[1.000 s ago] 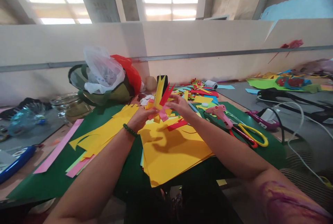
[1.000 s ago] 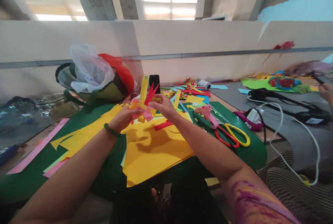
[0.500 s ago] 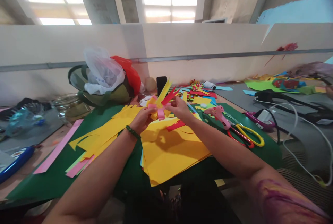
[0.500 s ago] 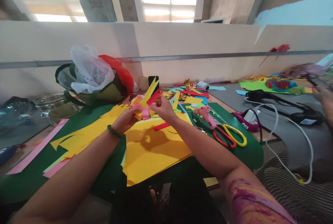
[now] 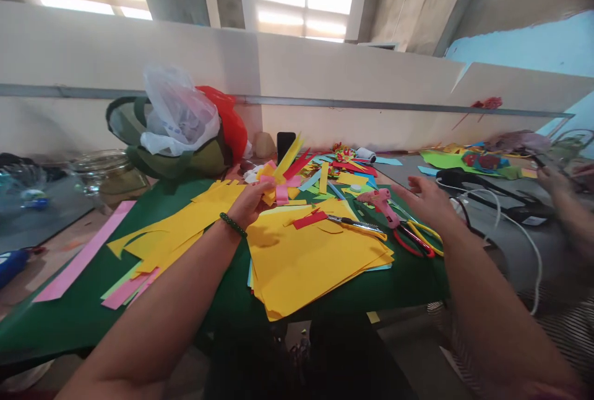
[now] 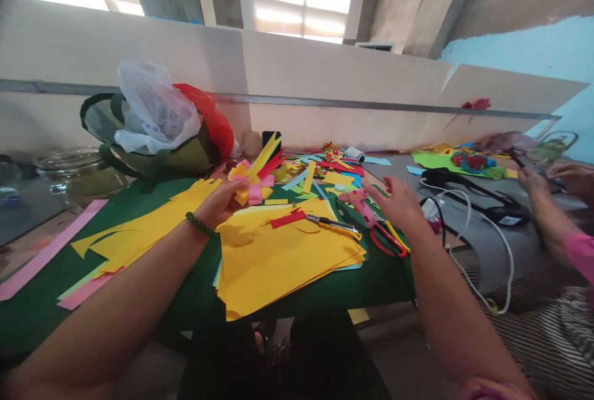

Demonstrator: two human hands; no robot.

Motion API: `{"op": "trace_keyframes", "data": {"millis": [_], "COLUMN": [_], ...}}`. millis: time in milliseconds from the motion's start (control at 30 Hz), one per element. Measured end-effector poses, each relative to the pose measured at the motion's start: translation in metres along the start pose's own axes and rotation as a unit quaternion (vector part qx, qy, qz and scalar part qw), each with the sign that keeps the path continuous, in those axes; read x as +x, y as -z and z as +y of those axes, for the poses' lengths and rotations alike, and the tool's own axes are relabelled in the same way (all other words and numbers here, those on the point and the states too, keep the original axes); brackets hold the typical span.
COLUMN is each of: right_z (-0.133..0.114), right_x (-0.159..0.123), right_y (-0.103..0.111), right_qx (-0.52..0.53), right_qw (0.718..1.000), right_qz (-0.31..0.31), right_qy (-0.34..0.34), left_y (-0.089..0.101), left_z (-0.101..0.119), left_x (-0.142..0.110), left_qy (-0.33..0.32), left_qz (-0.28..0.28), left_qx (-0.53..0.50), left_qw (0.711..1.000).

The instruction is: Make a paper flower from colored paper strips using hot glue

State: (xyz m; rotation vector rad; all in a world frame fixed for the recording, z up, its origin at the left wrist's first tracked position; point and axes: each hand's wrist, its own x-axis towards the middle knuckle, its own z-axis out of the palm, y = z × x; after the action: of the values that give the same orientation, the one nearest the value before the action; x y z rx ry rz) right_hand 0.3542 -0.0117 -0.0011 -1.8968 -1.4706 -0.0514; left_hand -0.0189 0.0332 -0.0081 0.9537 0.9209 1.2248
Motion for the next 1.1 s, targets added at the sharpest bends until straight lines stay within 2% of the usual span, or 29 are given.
{"op": "trace_keyframes", "data": {"millis": [67, 133, 267, 400, 467, 533, 667, 733, 800, 867, 933, 1000, 1033, 1100], "right_z": [0.016, 0.023, 0.022, 0.016, 0.013, 0.009, -0.004, -0.016, -0.033, -0.056, -0.08, -0.101, -0.108, -0.118], "right_x": [0.001, 0.0, 0.0, 0.002, 0.004, 0.008, 0.008, -0.001, -0.016, -0.035, -0.052, -0.063, -0.067, -0.069], "right_y": [-0.007, -0.012, -0.022, -0.037, -0.041, -0.037, -0.01, 0.006, 0.016, 0.019, 0.015, 0.006, 0.0, -0.013], "right_qx": [-0.046, -0.056, 0.006, 0.055, 0.037, 0.018, 0.046, 0.071, 0.097, 0.138, 0.196, 0.237, 0.245, 0.233], "right_qw": [0.998, 0.994, 0.978, 0.964, 0.967, 0.978, 0.994, 0.994, 0.994, 0.984, 0.951, 0.913, 0.903, 0.908], "right_qz": [-0.041, -0.088, -0.209, -0.256, -0.245, -0.2, -0.082, -0.057, -0.055, -0.084, -0.147, -0.2, -0.214, -0.218], "right_qy": [-0.032, -0.034, -0.021, -0.052, -0.055, -0.051, -0.062, -0.057, -0.014, 0.076, 0.191, 0.266, 0.281, 0.272], "left_y": [0.001, 0.001, 0.0, -0.002, -0.001, -0.001, 0.0, -0.001, -0.002, -0.003, -0.004, -0.004, -0.005, -0.005], "left_z": [0.001, 0.001, 0.003, 0.004, 0.004, 0.003, 0.0, -0.002, -0.003, -0.005, -0.007, -0.008, -0.009, -0.01], "left_x": [0.0, 0.0, -0.002, -0.004, -0.004, -0.003, 0.0, 0.0, 0.0, 0.0, 0.0, 0.0, 0.0, -0.001], "left_qy": [-0.002, -0.008, -0.014, -0.013, -0.017, -0.017, -0.011, -0.012, -0.014, -0.019, -0.031, -0.044, -0.05, -0.058], "left_qz": [-0.006, -0.016, -0.026, -0.023, -0.023, -0.025, -0.026, -0.029, -0.031, -0.031, -0.028, -0.03, -0.033, -0.044], "left_qx": [0.016, 0.033, 0.051, 0.049, 0.051, 0.056, 0.062, 0.067, 0.073, 0.077, 0.082, 0.092, 0.098, 0.11], "left_qw": [1.0, 0.999, 0.998, 0.998, 0.998, 0.998, 0.998, 0.997, 0.997, 0.996, 0.996, 0.994, 0.993, 0.991]}}
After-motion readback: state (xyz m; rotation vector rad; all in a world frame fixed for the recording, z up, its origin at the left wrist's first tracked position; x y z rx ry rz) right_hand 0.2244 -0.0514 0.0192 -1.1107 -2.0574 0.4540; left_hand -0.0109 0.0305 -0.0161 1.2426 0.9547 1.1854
